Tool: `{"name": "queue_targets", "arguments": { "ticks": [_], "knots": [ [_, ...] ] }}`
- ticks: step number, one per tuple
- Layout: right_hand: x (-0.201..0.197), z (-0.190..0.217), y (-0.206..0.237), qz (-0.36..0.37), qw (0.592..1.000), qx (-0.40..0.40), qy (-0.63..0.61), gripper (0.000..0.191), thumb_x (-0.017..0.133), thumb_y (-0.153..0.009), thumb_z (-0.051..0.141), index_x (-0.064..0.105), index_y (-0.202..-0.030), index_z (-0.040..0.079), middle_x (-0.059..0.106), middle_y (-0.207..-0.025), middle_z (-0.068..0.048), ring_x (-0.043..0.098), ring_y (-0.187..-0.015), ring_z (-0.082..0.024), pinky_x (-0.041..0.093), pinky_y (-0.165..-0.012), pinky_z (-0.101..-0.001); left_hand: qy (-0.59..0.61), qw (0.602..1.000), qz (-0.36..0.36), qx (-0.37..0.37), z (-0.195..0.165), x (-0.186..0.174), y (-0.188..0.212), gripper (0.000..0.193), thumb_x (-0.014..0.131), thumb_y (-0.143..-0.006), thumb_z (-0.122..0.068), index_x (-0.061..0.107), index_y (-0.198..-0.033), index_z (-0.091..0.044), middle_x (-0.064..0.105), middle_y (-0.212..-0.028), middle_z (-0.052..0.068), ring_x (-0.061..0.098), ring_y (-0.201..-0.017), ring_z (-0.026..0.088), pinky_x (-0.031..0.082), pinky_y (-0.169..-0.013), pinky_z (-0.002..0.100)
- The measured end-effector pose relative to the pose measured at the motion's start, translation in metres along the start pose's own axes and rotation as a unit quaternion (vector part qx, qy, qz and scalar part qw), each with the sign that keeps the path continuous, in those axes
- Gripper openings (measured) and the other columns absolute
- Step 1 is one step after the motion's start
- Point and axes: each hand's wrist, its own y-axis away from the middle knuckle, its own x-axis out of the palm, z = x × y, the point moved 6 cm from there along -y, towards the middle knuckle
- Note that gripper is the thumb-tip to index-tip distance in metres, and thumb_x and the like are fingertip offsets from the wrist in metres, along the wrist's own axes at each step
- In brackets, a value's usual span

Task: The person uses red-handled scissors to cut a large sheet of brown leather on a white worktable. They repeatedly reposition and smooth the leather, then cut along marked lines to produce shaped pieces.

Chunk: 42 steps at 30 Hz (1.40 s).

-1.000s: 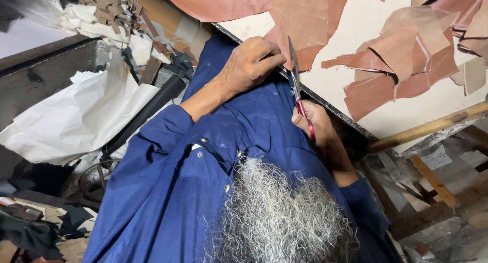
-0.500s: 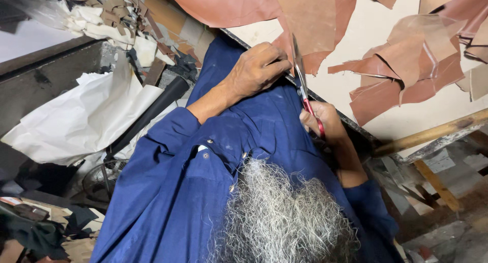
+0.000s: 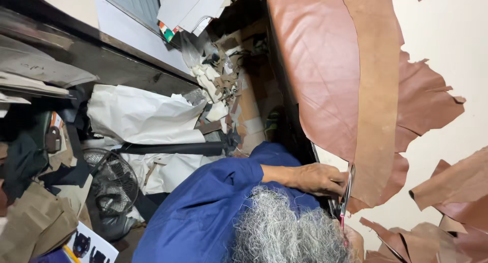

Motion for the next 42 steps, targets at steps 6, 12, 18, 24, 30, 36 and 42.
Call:
{"name": "queue_targets", "arguments": {
  "ticks": [6, 12, 18, 24, 30, 36, 42],
  "knots": [
    [-0.001, 0.006, -0.003, 0.046, 0.968, -0.04, -0.244, 0.037, 0.061, -0.098, 0.038, 0.059, -0.077, 0.007, 0.051, -0.06, -0.002, 0.05, -0.056, -0.016, 0.042, -0.051, -0.0315, -0.002, 1.0, 0.012, -0.006, 0.013, 0.003, 0.004, 0.022, 0.077, -0.087, -0.013, 0.065, -0.106, -0.013, 0.06, -0.103, 0.005, 0.065, -0.093, 0.026, 0.054, -0.08, 0.039],
    [-0.007, 0.036, 0.014, 0.072, 0.961, -0.078, -0.255, 0.045, 0.061, -0.099, 0.046, 0.061, -0.086, 0.004, 0.054, -0.065, -0.003, 0.054, -0.058, -0.014, 0.045, -0.056, -0.0288, -0.021, 1.0, 0.009, 0.003, 0.019, 0.017, 0.005, 0.028, 0.077, -0.082, -0.009, 0.068, -0.109, -0.011, 0.058, -0.095, 0.007, 0.061, -0.085, 0.03, 0.051, -0.074, 0.042],
    [-0.005, 0.053, 0.016, 0.054, 0.964, -0.067, -0.252, 0.048, 0.065, -0.1, 0.046, 0.062, -0.085, 0.0, 0.055, -0.064, -0.001, 0.054, -0.055, -0.012, 0.046, -0.054, -0.0263, -0.013, 1.0, 0.02, -0.009, 0.01, 0.013, -0.002, 0.031, 0.077, -0.08, -0.008, 0.068, -0.11, -0.007, 0.057, -0.094, 0.007, 0.059, -0.084, 0.028, 0.051, -0.074, 0.04],
    [-0.011, 0.052, 0.02, -0.007, 0.996, 0.01, -0.085, 0.038, 0.07, -0.093, 0.039, 0.066, -0.079, 0.003, 0.058, -0.058, -0.002, 0.052, -0.047, -0.009, 0.039, -0.045, -0.0261, 0.003, 1.0, 0.028, -0.012, 0.01, 0.011, -0.003, 0.028, 0.078, -0.081, -0.008, 0.068, -0.108, -0.007, 0.059, -0.097, 0.007, 0.061, -0.087, 0.028, 0.052, -0.076, 0.04],
    [-0.017, 0.075, 0.011, 0.041, 0.983, -0.053, -0.172, 0.046, 0.067, -0.099, 0.044, 0.063, -0.078, 0.003, 0.06, -0.061, 0.0, 0.056, -0.052, -0.006, 0.044, -0.05, -0.0219, 0.02, 0.999, 0.031, 0.003, 0.01, 0.008, -0.003, 0.025, 0.078, -0.08, -0.007, 0.066, -0.103, -0.007, 0.061, -0.099, 0.008, 0.061, -0.088, 0.029, 0.052, -0.076, 0.041],
    [-0.026, 0.096, -0.001, -0.003, 0.997, -0.019, -0.077, 0.042, 0.07, -0.095, 0.041, 0.066, -0.079, 0.003, 0.061, -0.062, -0.001, 0.054, -0.051, -0.006, 0.041, -0.047, -0.0227, 0.027, 0.999, 0.019, 0.01, 0.007, -0.004, -0.011, 0.016, 0.08, -0.088, -0.015, 0.069, -0.095, -0.008, 0.06, -0.092, 0.006, 0.062, -0.081, 0.027, 0.051, -0.072, 0.04],
    [-0.028, 0.107, 0.0, 0.001, 0.998, -0.017, -0.052, 0.044, 0.071, -0.095, 0.043, 0.069, -0.078, 0.003, 0.061, -0.06, -0.001, 0.054, -0.051, -0.006, 0.042, -0.048, -0.0222, -0.056, 0.979, -0.102, -0.169, 0.052, -0.06, 0.01, 0.045, 0.08, -0.09, -0.031, 0.061, -0.055, -0.009, 0.051, -0.058, 0.006, 0.053, -0.047, 0.025, 0.038, -0.046, 0.039]
  ]
}}
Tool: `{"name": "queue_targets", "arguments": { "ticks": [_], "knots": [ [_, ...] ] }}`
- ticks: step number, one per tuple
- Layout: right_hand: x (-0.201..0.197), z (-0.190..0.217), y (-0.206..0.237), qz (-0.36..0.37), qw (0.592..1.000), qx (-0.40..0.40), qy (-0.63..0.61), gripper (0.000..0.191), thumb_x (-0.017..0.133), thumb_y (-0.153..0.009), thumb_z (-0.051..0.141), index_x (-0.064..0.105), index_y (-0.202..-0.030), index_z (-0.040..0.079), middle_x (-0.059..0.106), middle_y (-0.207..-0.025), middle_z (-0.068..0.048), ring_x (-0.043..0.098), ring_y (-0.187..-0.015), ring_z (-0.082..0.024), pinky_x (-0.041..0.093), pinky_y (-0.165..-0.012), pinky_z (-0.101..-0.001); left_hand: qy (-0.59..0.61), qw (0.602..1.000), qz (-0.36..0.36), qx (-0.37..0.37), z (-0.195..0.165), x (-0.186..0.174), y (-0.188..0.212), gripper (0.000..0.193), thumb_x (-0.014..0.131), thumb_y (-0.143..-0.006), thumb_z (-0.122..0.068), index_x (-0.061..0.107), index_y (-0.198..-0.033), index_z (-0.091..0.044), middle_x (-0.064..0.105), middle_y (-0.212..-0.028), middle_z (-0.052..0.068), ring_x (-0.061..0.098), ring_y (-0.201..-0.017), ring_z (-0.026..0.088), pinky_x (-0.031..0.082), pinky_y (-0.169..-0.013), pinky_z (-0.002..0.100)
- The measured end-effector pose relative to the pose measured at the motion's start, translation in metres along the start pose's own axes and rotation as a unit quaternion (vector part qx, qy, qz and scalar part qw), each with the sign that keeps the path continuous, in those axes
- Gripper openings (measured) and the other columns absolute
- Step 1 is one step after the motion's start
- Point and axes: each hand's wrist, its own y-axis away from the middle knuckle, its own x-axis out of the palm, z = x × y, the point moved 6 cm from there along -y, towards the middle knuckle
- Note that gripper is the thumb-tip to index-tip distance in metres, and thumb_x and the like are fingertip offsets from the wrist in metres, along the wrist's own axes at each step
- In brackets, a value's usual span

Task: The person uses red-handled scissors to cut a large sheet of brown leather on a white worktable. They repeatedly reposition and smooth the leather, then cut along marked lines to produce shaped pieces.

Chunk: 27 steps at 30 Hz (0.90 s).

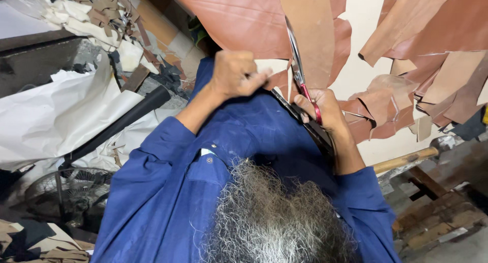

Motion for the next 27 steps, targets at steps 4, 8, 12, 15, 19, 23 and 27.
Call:
{"name": "queue_targets", "arguments": {
  "ticks": [4, 8, 12, 15, 19, 23, 27],
  "knots": [
    [-0.005, 0.011, -0.013, 0.02, 0.998, -0.028, -0.048, 0.046, 0.07, -0.099, 0.045, 0.065, -0.078, 0.004, 0.061, -0.06, 0.001, 0.055, -0.052, -0.005, 0.043, -0.05, -0.0209, 0.232, 0.944, -0.067, -0.225, 0.08, -0.044, 0.001, 0.058, 0.06, -0.11, -0.035, 0.066, -0.062, -0.003, 0.06, -0.056, 0.004, 0.053, -0.049, 0.014, 0.04, -0.05, 0.03],
    [-0.006, 0.021, -0.022, 0.007, 1.0, -0.012, -0.007, 0.043, 0.071, -0.097, 0.042, 0.068, -0.08, 0.003, 0.061, -0.061, 0.0, 0.053, -0.051, -0.006, 0.04, -0.05, -0.022, 0.403, 0.85, -0.045, -0.336, 0.133, -0.064, -0.004, 0.061, 0.053, -0.112, -0.038, 0.062, -0.066, 0.002, 0.058, -0.057, 0.01, 0.048, -0.04, 0.013, 0.035, -0.041, 0.024],
    [-0.004, 0.031, -0.017, -0.031, 0.997, 0.036, 0.052, 0.04, 0.076, -0.092, 0.038, 0.071, -0.08, 0.0, 0.062, -0.062, -0.002, 0.051, -0.049, -0.009, 0.038, -0.047, -0.0246, 0.434, 0.836, 0.012, -0.335, 0.141, -0.06, -0.019, 0.045, 0.049, -0.112, -0.033, 0.071, -0.103, 0.005, 0.072, -0.072, 0.015, 0.062, -0.046, 0.014, 0.044, -0.041, 0.023],
    [-0.001, 0.047, -0.02, 0.0, 1.0, -0.001, 0.024, 0.038, 0.074, -0.094, 0.038, 0.071, -0.082, 0.001, 0.063, -0.064, -0.001, 0.054, -0.051, -0.007, 0.042, -0.05, -0.0232, 0.39, 0.84, -0.027, -0.377, 0.14, -0.057, -0.021, 0.044, 0.05, -0.109, -0.031, 0.072, -0.102, 0.007, 0.071, -0.067, 0.015, 0.06, -0.041, 0.014, 0.045, -0.036, 0.025],
    [0.0, 0.064, -0.035, 0.042, 0.997, -0.038, -0.048, 0.035, 0.069, -0.097, 0.039, 0.073, -0.092, 0.005, 0.062, -0.064, 0.002, 0.055, -0.054, -0.005, 0.042, -0.052, -0.021, 0.338, 0.871, -0.061, -0.352, 0.127, -0.06, -0.026, 0.047, 0.053, -0.111, -0.032, 0.072, -0.098, 0.009, 0.071, -0.069, 0.014, 0.065, -0.045, 0.014, 0.046, -0.037, 0.025],
    [-0.001, 0.067, -0.047, 0.015, 1.0, -0.003, 0.001, 0.036, 0.071, -0.096, 0.039, 0.068, -0.085, 0.004, 0.059, -0.062, 0.002, 0.052, -0.051, -0.006, 0.04, -0.048, -0.023, 0.312, 0.872, -0.053, -0.373, 0.12, -0.064, -0.029, 0.046, 0.053, -0.108, -0.034, 0.072, -0.095, 0.006, 0.07, -0.062, 0.013, 0.061, -0.04, 0.014, 0.044, -0.035, 0.025],
    [-0.001, 0.07, -0.045, -0.003, 0.997, 0.024, 0.07, 0.04, 0.073, -0.094, 0.038, 0.066, -0.077, 0.004, 0.058, -0.058, 0.0, 0.051, -0.048, -0.008, 0.039, -0.045, -0.0253, 0.31, 0.884, -0.07, -0.343, 0.112, -0.073, -0.035, 0.047, 0.054, -0.11, -0.032, 0.072, -0.093, 0.007, 0.068, -0.062, 0.014, 0.069, -0.047, 0.014, 0.047, -0.036, 0.025]
  ]
}}
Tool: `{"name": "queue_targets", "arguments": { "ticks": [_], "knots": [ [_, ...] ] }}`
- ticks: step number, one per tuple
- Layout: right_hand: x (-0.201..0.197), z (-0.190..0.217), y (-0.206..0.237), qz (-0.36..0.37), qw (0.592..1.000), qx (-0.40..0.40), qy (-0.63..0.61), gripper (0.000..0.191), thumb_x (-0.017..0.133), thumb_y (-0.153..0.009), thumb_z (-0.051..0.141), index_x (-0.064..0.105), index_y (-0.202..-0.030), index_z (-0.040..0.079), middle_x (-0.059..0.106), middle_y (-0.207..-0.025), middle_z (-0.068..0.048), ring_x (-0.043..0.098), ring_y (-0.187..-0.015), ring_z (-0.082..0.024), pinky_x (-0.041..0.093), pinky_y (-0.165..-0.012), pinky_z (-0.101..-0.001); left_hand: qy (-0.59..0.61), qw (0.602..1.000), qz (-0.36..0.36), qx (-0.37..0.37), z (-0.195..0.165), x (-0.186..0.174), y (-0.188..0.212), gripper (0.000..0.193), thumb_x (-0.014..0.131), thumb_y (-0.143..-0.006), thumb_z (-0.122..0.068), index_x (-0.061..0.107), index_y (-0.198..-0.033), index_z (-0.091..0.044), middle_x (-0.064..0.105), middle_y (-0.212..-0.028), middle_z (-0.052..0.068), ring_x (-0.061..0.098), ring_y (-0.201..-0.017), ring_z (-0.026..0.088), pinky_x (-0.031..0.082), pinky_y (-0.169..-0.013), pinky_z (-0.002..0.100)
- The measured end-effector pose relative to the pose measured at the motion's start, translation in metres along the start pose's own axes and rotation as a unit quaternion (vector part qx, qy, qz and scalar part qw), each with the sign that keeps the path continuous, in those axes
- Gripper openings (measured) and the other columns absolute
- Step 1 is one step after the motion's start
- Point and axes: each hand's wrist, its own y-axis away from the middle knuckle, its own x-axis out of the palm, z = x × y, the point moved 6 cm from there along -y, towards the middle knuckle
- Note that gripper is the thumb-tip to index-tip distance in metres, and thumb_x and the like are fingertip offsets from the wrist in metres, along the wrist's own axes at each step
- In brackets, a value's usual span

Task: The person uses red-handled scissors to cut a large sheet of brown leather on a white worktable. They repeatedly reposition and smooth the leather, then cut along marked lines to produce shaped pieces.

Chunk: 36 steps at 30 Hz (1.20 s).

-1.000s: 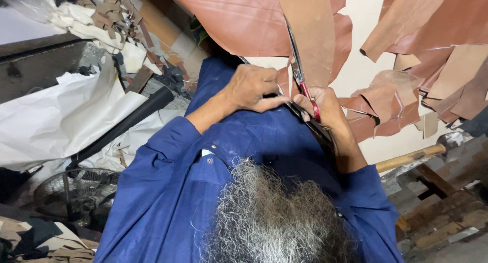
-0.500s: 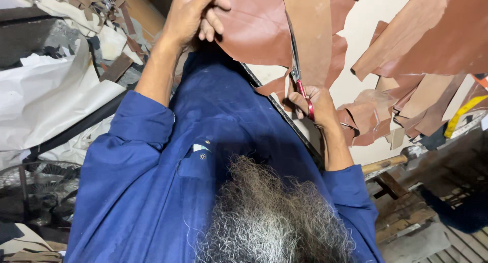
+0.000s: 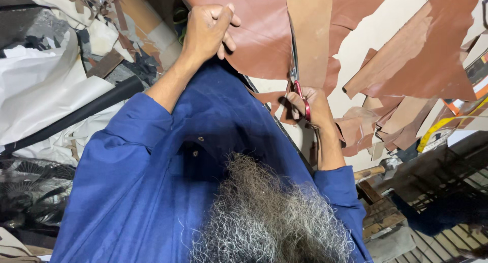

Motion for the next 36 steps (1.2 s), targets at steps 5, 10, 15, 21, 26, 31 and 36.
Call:
{"name": "queue_targets", "arguments": {
  "ticks": [5, 10, 15, 21, 26, 31, 36],
  "knots": [
    [-0.004, 0.015, -0.012, 0.034, 0.994, -0.082, -0.058, 0.04, 0.068, -0.101, 0.039, 0.064, -0.079, 0.007, 0.06, -0.061, 0.0, 0.053, -0.052, -0.007, 0.041, -0.051, -0.0234, -0.014, 1.0, -0.004, -0.025, -0.003, -0.002, 0.002, 0.045, 0.054, -0.108, -0.032, 0.072, -0.093, 0.006, 0.07, -0.06, 0.012, 0.066, -0.043, 0.014, 0.045, -0.035, 0.025],
    [-0.006, 0.018, -0.032, 0.017, 0.998, -0.049, -0.033, 0.041, 0.069, -0.1, 0.039, 0.061, -0.074, 0.007, 0.06, -0.06, -0.001, 0.054, -0.05, -0.008, 0.041, -0.049, -0.0241, -0.01, 0.999, -0.007, -0.04, -0.006, -0.001, 0.0, 0.044, 0.054, -0.108, -0.032, 0.072, -0.092, 0.006, 0.069, -0.059, 0.013, 0.065, -0.041, 0.014, 0.044, -0.035, 0.025],
    [-0.002, 0.03, -0.03, 0.003, 0.999, -0.035, -0.019, 0.04, 0.072, -0.097, 0.035, 0.061, -0.072, 0.006, 0.058, -0.059, -0.001, 0.053, -0.047, -0.01, 0.04, -0.046, -0.0256, -0.018, 0.999, -0.012, -0.047, -0.015, -0.006, 0.002, 0.042, 0.054, -0.106, -0.031, 0.073, -0.093, 0.005, 0.07, -0.058, 0.012, 0.062, -0.038, 0.013, 0.045, -0.036, 0.024],
    [-0.003, 0.058, -0.044, 0.04, 0.993, -0.081, -0.077, 0.041, 0.068, -0.104, 0.033, 0.06, -0.075, 0.007, 0.06, -0.062, 0.001, 0.057, -0.051, -0.008, 0.044, -0.05, -0.0236, -0.032, 0.998, -0.014, -0.059, -0.024, -0.006, 0.004, 0.043, 0.054, -0.106, -0.032, 0.074, -0.092, 0.003, 0.07, -0.057, 0.012, 0.063, -0.038, 0.012, 0.046, -0.036, 0.025],
    [-0.004, 0.068, -0.048, -0.004, 1.0, -0.019, -0.013, 0.033, 0.07, -0.098, 0.029, 0.063, -0.074, 0.007, 0.058, -0.059, -0.002, 0.052, -0.046, -0.01, 0.039, -0.046, -0.0259, -0.043, 0.996, -0.016, -0.075, -0.028, -0.006, 0.004, 0.041, 0.054, -0.105, -0.031, 0.074, -0.091, 0.002, 0.07, -0.057, 0.012, 0.06, -0.035, 0.012, 0.044, -0.036, 0.025],
    [-0.002, 0.082, -0.051, 0.023, 0.997, -0.055, -0.051, 0.041, 0.068, -0.102, 0.032, 0.058, -0.072, 0.007, 0.059, -0.06, -0.001, 0.056, -0.049, -0.01, 0.042, -0.049, -0.025, -0.047, 0.996, -0.017, -0.074, -0.032, -0.01, 0.004, 0.041, 0.055, -0.104, -0.031, 0.074, -0.09, 0.002, 0.071, -0.057, 0.011, 0.058, -0.035, 0.011, 0.045, -0.037, 0.026],
    [-0.005, 0.093, -0.071, 0.038, 0.993, -0.081, -0.082, 0.04, 0.068, -0.102, 0.035, 0.059, -0.074, 0.007, 0.058, -0.062, -0.001, 0.056, -0.052, -0.009, 0.045, -0.051, -0.0253, -0.042, 0.997, -0.008, -0.07, -0.031, -0.006, 0.003, 0.041, 0.055, -0.104, -0.031, 0.074, -0.09, 0.002, 0.071, -0.058, 0.011, 0.059, -0.035, 0.011, 0.045, -0.037, 0.026]
  ]
}}
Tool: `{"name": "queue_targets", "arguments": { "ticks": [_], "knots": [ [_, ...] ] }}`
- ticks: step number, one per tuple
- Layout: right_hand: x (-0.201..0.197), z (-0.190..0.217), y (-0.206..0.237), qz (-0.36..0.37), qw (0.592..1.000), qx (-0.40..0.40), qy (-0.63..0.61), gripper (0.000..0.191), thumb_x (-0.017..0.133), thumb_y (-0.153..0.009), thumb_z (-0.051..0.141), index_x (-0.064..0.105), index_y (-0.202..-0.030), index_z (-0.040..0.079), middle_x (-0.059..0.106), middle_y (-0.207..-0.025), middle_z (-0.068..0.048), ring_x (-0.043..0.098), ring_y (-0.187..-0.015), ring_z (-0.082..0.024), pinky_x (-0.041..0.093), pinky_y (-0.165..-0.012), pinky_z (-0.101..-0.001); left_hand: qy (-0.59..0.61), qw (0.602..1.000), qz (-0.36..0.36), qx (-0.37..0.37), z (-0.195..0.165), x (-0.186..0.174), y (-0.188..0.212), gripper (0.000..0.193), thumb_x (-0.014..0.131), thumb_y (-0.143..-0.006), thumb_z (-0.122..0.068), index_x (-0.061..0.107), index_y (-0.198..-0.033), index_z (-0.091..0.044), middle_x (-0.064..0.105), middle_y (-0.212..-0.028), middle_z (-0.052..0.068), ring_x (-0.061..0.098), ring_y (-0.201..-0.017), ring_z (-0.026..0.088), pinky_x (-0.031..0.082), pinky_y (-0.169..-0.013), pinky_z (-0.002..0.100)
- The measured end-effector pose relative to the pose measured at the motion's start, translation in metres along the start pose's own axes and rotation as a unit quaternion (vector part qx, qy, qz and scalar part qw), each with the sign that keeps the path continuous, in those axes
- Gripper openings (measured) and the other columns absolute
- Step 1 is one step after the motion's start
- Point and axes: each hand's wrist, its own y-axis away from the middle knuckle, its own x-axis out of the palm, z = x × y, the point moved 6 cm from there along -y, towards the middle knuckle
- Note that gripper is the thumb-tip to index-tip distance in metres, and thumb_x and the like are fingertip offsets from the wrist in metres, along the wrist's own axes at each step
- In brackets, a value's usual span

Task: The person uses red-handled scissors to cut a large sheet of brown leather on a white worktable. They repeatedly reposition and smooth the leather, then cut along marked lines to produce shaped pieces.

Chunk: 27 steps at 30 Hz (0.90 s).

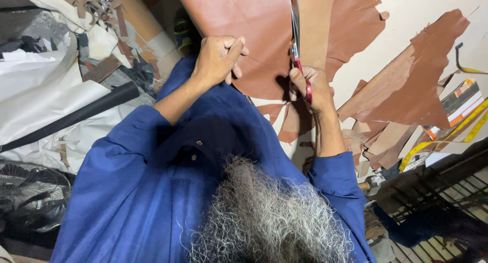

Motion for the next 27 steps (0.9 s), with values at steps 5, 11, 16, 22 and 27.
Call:
{"name": "queue_targets", "arguments": {
  "ticks": [5, 11, 16, 22, 27],
  "knots": [
    [-0.002, 0.006, -0.002, -0.039, 0.995, 0.049, 0.076, 0.039, 0.073, -0.096, 0.035, 0.061, -0.074, 0.005, 0.057, -0.059, -0.002, 0.051, -0.048, -0.011, 0.04, -0.046, -0.0273, -0.004, 1.0, -0.002, -0.017, 0.003, -0.002, -0.002, 0.04, 0.055, -0.103, -0.03, 0.074, -0.09, 0.002, 0.071, -0.057, 0.011, 0.06, -0.035, 0.011, 0.046, -0.037, 0.026],
    [-0.001, 0.03, -0.017, 0.012, 1.0, -0.007, -0.01, 0.043, 0.072, -0.1, 0.04, 0.062, -0.074, 0.007, 0.06, -0.061, 0.0, 0.057, -0.051, -0.009, 0.044, -0.05, -0.0249, -0.004, 0.999, 0.003, -0.037, 0.005, -0.002, -0.004, 0.04, 0.055, -0.103, -0.031, 0.074, -0.09, 0.001, 0.07, -0.057, 0.011, 0.06, -0.035, 0.012, 0.047, -0.037, 0.026],
    [-0.008, 0.037, -0.034, -0.013, 0.997, 0.017, 0.078, 0.042, 0.074, -0.096, 0.04, 0.063, -0.074, 0.005, 0.058, -0.06, -0.002, 0.052, -0.047, -0.01, 0.039, -0.046, -0.0264, -0.009, 0.999, 0.006, -0.035, 0.003, -0.002, -0.005, 0.04, 0.055, -0.103, -0.031, 0.074, -0.09, 0.002, 0.07, -0.057, 0.011, 0.06, -0.035, 0.012, 0.047, -0.036, 0.027],
    [-0.004, 0.05, -0.036, 0.002, 0.996, 0.016, 0.088, 0.044, 0.071, -0.099, 0.041, 0.063, -0.073, 0.006, 0.059, -0.06, -0.001, 0.054, -0.049, -0.009, 0.042, -0.049, -0.0259, -0.015, 0.999, 0.009, -0.036, -0.004, -0.007, -0.002, 0.039, 0.054, -0.103, -0.031, 0.074, -0.091, 0.001, 0.071, -0.057, 0.011, 0.059, -0.035, 0.012, 0.047, -0.036, 0.027],
    [-0.008, 0.066, -0.056, 0.02, 0.999, -0.02, 0.025, 0.046, 0.073, -0.1, 0.04, 0.06, -0.071, 0.006, 0.058, -0.061, -0.002, 0.055, -0.051, -0.01, 0.042, -0.05, -0.0265, -0.013, 0.999, 0.018, -0.043, -0.005, -0.005, -0.001, 0.04, 0.054, -0.103, -0.032, 0.074, -0.092, 0.001, 0.07, -0.057, 0.011, 0.059, -0.035, 0.012, 0.047, -0.036, 0.027]
  ]
}}
